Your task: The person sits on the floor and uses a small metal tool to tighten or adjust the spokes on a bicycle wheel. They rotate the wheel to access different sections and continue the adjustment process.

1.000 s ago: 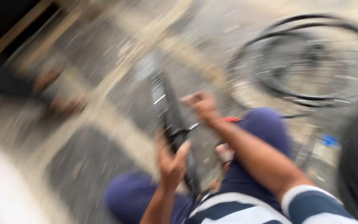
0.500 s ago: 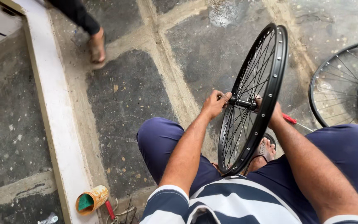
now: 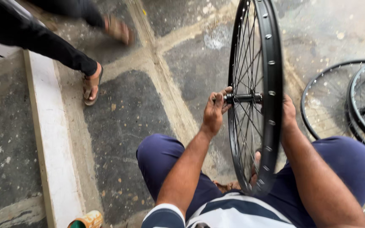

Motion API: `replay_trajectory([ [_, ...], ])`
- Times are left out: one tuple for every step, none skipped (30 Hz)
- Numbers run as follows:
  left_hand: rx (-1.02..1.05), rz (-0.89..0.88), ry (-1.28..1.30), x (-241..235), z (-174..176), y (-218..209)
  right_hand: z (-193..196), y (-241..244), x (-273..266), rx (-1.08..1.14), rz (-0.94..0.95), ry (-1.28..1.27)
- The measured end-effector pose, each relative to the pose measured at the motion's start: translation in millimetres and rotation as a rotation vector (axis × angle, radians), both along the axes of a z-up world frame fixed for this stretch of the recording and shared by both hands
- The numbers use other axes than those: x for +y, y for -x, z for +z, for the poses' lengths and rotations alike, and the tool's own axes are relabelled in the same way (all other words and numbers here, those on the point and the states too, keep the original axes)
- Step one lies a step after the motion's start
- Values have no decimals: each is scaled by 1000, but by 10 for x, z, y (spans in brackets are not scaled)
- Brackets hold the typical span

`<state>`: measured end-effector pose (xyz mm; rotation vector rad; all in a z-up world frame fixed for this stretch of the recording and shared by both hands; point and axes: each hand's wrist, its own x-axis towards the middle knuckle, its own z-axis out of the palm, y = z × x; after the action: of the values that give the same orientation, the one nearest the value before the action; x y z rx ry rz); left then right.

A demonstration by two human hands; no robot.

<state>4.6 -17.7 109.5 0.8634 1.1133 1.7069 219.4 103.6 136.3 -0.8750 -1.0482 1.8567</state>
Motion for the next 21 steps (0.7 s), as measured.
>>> replay_trajectory([
  [31, 21, -47, -19, 106, -24, 70, 31, -52, 39, -25, -56],
  [62, 46, -90, -34, 168, -56, 93, 96, -167, 76, -48, -108],
  [92, 73, -132, -30, 197, -78, 122, 140, -237, 114, -70, -159],
  [111, 90, -165, -35, 197, -86, 145, 172, -265, 63, -77, -195],
  [129, 107, -198, -34, 187, -89, 156, 216, -278, 11, -84, -231],
  [148, 122, -233, -26, 182, -87, 169, 241, -283, -39, -93, -269],
  [94, 117, -195, -34, 180, -81, 177, 246, -301, -45, -75, -269],
  [39, 112, -158, -46, 190, -76, 181, 246, -326, -53, -57, -270],
  [-15, 108, -120, -50, 209, -68, 173, 238, -344, -61, -39, -271],
  [-59, 89, 10, -55, 230, -37, 137, 248, -355, -85, -30, -255],
  [-101, 69, 141, -66, 246, 4, 76, 283, -355, -108, -22, -238],
  [-148, 46, 279, -100, 244, 10, -8, 295, -378, -137, -15, -214],
  [-132, 58, 351, -116, 232, 22, -97, 311, -386, -218, -44, -196],
  [-121, 71, 419, -105, 216, 35, -173, 321, -362, -303, -70, -181],
  [-110, 85, 486, -96, 191, 39, -244, 329, -334, -387, -96, -165],
  [-79, 82, 517, -107, 157, 22, -305, 326, -310, -365, -89, -126],
  [-48, 79, 548, -117, 119, -4, -351, 311, -279, -342, -82, -87],
  [-16, 76, 583, -131, 78, -16, -395, 295, -272, -319, -74, -42],
  [-18, 77, 582, -124, 43, -11, -432, 287, -273, -311, -71, -25],
  [-23, 79, 579, -107, 16, -6, -457, 286, -273, -305, -67, -10],
  [-28, 80, 576, -96, -5, -4, -474, 282, -268, -298, -63, 5],
])
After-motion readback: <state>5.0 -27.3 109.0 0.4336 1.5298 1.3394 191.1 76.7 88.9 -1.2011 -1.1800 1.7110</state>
